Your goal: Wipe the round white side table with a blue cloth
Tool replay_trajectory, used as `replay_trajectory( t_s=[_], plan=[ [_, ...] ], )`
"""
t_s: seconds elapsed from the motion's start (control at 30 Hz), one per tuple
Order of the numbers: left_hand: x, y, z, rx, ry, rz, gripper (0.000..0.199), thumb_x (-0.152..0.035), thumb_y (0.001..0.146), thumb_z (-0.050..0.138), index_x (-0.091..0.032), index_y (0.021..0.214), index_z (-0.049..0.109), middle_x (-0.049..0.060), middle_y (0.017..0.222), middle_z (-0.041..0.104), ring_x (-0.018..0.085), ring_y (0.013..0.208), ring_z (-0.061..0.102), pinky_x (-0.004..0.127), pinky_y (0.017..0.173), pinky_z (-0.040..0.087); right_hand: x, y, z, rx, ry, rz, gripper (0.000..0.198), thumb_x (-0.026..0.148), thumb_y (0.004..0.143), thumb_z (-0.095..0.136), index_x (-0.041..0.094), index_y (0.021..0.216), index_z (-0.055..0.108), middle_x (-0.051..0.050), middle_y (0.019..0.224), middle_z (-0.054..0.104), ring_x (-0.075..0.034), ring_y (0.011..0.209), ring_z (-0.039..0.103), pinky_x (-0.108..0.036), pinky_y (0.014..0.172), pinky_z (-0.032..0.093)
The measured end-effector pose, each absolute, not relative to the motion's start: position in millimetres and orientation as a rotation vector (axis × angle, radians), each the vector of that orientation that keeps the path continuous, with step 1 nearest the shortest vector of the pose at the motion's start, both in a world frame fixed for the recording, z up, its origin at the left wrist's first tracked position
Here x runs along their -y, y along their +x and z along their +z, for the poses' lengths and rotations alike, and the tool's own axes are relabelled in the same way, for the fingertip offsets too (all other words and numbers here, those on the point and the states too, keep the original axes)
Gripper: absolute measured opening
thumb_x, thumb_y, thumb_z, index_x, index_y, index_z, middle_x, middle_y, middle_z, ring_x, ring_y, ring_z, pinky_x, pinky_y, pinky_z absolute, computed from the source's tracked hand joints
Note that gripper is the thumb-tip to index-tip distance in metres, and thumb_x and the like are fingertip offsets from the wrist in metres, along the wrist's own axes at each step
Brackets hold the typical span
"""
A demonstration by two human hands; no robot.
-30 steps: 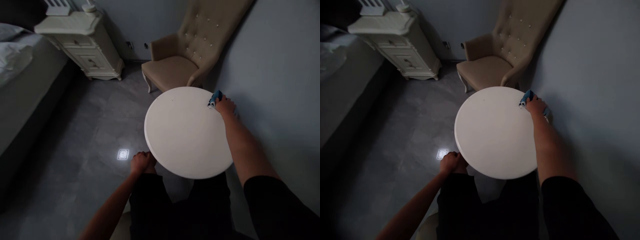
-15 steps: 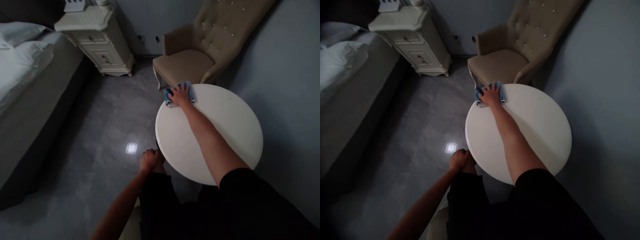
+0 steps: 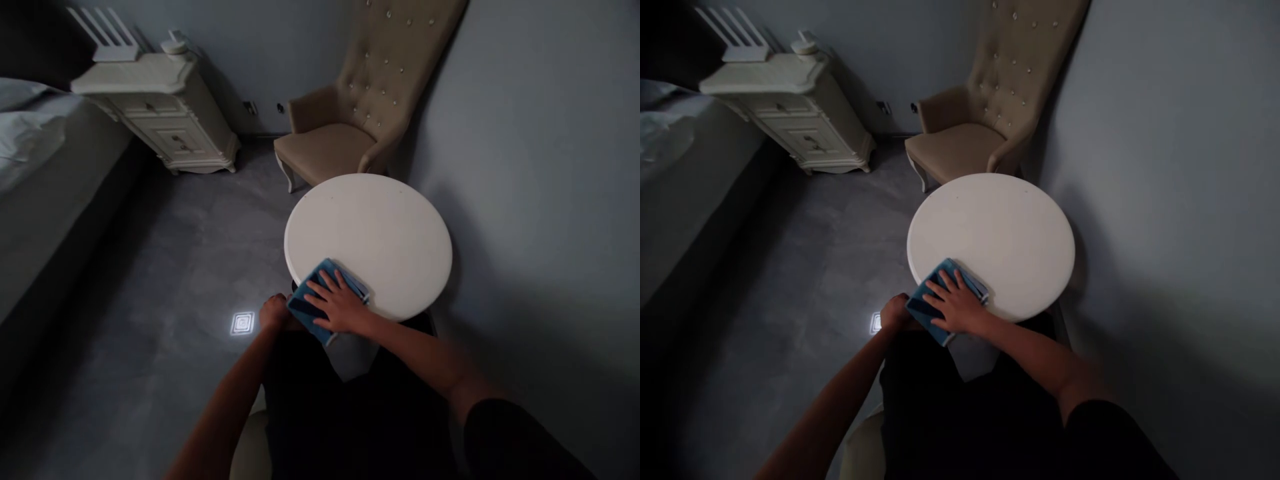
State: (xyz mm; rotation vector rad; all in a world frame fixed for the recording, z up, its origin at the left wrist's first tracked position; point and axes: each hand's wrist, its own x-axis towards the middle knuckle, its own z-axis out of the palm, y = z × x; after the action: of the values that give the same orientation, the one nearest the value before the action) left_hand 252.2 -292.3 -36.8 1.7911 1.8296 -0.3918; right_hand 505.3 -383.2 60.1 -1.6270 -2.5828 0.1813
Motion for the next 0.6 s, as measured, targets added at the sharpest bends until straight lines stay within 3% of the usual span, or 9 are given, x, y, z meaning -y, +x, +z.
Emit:
replay_trajectory(
  t_s=[0.1,0.3,0.43,0.53,0.6],
  plan=[
    [294.3,258.7,-40.4,-1.853,1.793,-0.361,0.061,-0.053,0.111,0.04,-0.011,0.12,0.084,0.031,0.131,0.079,0.046,0.126,0.076,0.052,0.101,0.058,446.1,560.8,60.6,2.523,-1.795,0.167,0.073,0.078,0.1,0.045,0.066,0.171,0.041,0.025,0.179,0.031,-0.027,0.175,0.025,-0.062,0.141,0.037],
    [291.0,262.9,-48.6,-1.843,1.826,-0.365,0.058,-0.058,0.109,0.041,-0.018,0.115,0.083,0.026,0.128,0.081,0.044,0.122,0.076,0.05,0.098,0.057,488.8,672.0,52.8,2.147,-2.314,0.249,0.073,0.069,0.099,0.044,0.065,0.172,0.039,0.016,0.179,0.043,-0.026,0.175,0.022,-0.061,0.145,0.024],
    [287.5,265.1,-43.8,-1.829,1.804,-0.386,0.059,-0.061,0.109,0.042,-0.019,0.112,0.082,0.025,0.126,0.081,0.044,0.121,0.076,0.048,0.097,0.056,464.6,749.0,44.6,1.797,-2.515,0.142,0.075,0.055,0.106,0.036,0.039,0.179,0.047,-0.002,0.183,0.044,-0.034,0.176,0.028,-0.072,0.143,0.023],
    [284.8,266.2,-38.6,-1.822,1.785,-0.395,0.058,-0.06,0.109,0.044,-0.017,0.11,0.083,0.026,0.126,0.081,0.044,0.121,0.076,0.048,0.097,0.056,426.3,806.9,37.5,1.6,-2.592,0.058,0.076,0.049,0.107,0.038,0.019,0.176,0.048,-0.021,0.182,0.044,-0.044,0.172,0.035,-0.079,0.133,0.033],
    [282.8,266.0,-37.1,-1.833,1.77,-0.398,0.057,-0.059,0.108,0.046,-0.017,0.109,0.084,0.026,0.125,0.081,0.044,0.121,0.076,0.047,0.097,0.057,392.6,841.0,35.6,1.54,-2.657,0.047,0.077,0.047,0.109,0.036,0.013,0.178,0.042,-0.028,0.18,0.042,-0.044,0.169,0.039,-0.073,0.13,0.04]
  ],
)
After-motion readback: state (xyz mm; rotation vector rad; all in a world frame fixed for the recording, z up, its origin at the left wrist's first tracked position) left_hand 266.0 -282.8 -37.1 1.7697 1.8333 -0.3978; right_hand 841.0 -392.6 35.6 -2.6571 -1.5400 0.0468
